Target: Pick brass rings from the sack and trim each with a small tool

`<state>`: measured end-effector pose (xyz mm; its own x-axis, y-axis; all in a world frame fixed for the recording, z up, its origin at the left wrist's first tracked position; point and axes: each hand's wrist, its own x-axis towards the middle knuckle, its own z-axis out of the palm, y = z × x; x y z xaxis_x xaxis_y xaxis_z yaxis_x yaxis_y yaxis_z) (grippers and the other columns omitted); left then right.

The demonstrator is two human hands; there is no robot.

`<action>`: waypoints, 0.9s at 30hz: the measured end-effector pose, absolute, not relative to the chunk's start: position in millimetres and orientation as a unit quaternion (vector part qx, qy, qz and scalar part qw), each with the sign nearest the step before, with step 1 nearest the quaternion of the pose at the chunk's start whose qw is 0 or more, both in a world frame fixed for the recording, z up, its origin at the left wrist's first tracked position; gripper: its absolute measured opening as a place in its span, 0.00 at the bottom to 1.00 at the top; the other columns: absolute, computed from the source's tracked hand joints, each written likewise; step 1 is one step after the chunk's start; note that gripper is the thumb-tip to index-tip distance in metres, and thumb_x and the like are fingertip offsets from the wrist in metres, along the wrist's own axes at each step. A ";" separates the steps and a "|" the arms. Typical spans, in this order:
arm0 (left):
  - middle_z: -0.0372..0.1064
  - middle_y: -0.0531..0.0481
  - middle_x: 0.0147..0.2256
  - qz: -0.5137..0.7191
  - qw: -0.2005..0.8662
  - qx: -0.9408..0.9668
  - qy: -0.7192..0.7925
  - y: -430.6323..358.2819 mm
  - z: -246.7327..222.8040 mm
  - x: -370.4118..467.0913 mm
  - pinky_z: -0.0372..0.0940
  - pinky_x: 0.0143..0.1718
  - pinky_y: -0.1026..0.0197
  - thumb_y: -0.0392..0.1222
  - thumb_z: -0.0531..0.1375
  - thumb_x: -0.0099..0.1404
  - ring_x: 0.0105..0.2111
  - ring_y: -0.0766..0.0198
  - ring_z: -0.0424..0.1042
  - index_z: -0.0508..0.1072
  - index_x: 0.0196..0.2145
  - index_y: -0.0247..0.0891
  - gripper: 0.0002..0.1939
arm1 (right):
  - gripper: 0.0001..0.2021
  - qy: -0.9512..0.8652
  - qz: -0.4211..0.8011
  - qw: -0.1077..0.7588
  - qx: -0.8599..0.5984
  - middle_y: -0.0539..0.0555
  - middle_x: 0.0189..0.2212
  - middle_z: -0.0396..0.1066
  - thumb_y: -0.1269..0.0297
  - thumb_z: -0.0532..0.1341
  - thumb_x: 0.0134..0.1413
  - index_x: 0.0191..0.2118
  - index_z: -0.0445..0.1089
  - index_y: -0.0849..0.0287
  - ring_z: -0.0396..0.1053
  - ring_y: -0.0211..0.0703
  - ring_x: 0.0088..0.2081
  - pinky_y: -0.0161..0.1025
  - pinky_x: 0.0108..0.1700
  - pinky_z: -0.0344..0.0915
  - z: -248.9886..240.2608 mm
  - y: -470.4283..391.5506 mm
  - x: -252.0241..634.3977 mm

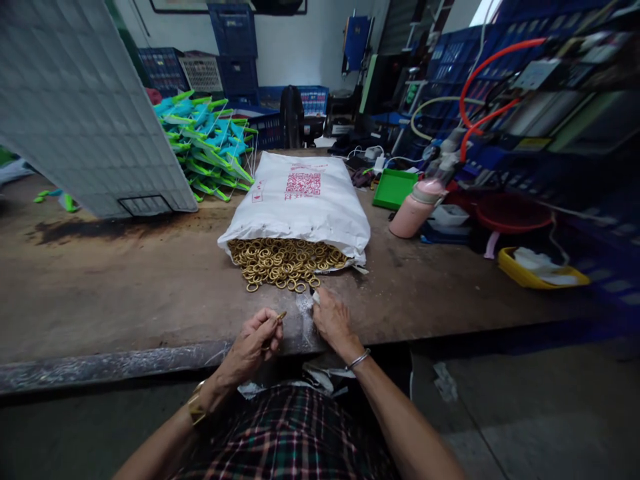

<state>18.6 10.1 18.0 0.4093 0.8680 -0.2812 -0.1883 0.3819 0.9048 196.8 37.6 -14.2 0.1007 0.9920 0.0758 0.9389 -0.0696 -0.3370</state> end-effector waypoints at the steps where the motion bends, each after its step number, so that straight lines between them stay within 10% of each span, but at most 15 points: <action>1: 0.59 0.57 0.21 0.365 0.726 0.420 0.405 11.0 16.4 18.7 0.48 0.14 0.72 0.54 0.56 0.56 0.15 0.76 0.53 0.61 0.27 0.37 0.16 | 0.08 -0.658 0.075 0.165 -0.731 0.54 0.25 0.68 0.70 0.50 0.51 0.35 0.64 0.59 0.63 0.39 0.26 0.35 0.27 0.46 -13.8 39.1 200.9; 27: 0.58 0.57 0.21 0.361 0.630 0.503 0.470 12.6 6.2 20.5 0.51 0.18 0.70 0.54 0.53 0.57 0.17 0.74 0.55 0.60 0.26 0.37 0.16 | 0.11 -0.792 0.204 0.111 -0.564 0.52 0.24 0.68 0.75 0.49 0.45 0.35 0.63 0.60 0.61 0.37 0.24 0.33 0.28 0.47 -1.8 10.5 163.3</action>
